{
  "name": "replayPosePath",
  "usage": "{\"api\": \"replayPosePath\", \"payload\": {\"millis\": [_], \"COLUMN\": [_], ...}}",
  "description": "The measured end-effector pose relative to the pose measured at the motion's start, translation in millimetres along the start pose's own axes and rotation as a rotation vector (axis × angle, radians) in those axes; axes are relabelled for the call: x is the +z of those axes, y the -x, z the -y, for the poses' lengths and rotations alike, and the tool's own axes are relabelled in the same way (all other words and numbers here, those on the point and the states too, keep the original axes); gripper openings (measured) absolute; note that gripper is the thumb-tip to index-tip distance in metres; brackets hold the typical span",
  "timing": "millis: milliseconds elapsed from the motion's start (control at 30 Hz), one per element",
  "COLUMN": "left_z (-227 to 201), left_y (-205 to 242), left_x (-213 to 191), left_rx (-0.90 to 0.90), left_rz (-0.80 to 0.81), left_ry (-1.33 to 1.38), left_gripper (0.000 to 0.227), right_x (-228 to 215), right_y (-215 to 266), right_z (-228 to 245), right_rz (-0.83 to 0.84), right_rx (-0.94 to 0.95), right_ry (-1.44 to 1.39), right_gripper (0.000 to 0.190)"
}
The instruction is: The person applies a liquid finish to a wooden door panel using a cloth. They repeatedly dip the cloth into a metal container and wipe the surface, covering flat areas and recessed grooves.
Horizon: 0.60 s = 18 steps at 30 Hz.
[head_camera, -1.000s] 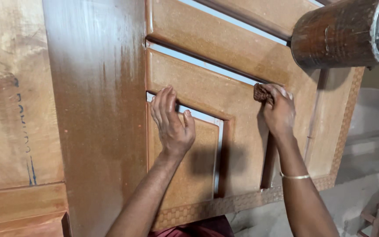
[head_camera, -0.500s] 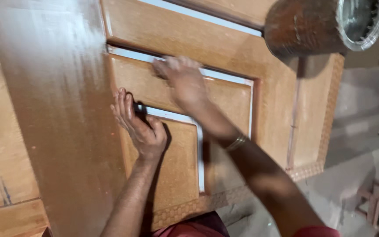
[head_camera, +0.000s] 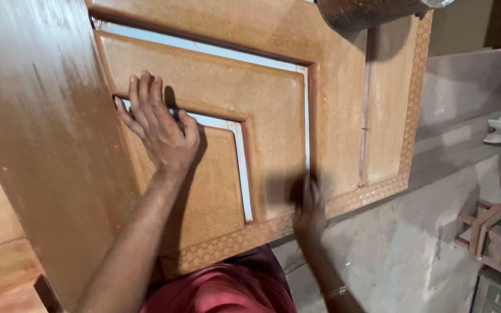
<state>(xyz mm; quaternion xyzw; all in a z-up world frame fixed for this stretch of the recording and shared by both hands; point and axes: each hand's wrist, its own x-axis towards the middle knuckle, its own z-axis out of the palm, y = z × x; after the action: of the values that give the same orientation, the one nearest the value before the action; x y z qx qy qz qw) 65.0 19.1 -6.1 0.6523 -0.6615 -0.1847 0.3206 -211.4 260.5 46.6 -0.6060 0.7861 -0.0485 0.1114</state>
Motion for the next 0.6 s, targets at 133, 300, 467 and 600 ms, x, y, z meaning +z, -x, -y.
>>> {"api": "replayPosePath", "payload": {"millis": [133, 300, 467, 600], "left_z": [2, -13, -33, -36], "left_y": [10, 53, 70, 73], "left_x": [6, 0, 4, 7], "left_rx": [-0.054, -0.013, -0.081, -0.064], "left_rz": [0.005, 0.04, -0.017, -0.038], "left_ry": [0.081, 0.102, -0.029, -0.078], "left_gripper": [0.073, 0.071, 0.074, 0.074], "right_x": [-13, -4, 18, 7], "right_y": [37, 34, -126, -262], "right_z": [-15, -23, -29, 2], "right_rz": [0.198, 0.101, 0.06, 0.041], "right_rx": [0.057, -0.264, -0.445, -0.605], "right_ry": [-0.008, 0.149, 0.16, 0.117], "right_gripper": [0.078, 0.07, 0.077, 0.079]}}
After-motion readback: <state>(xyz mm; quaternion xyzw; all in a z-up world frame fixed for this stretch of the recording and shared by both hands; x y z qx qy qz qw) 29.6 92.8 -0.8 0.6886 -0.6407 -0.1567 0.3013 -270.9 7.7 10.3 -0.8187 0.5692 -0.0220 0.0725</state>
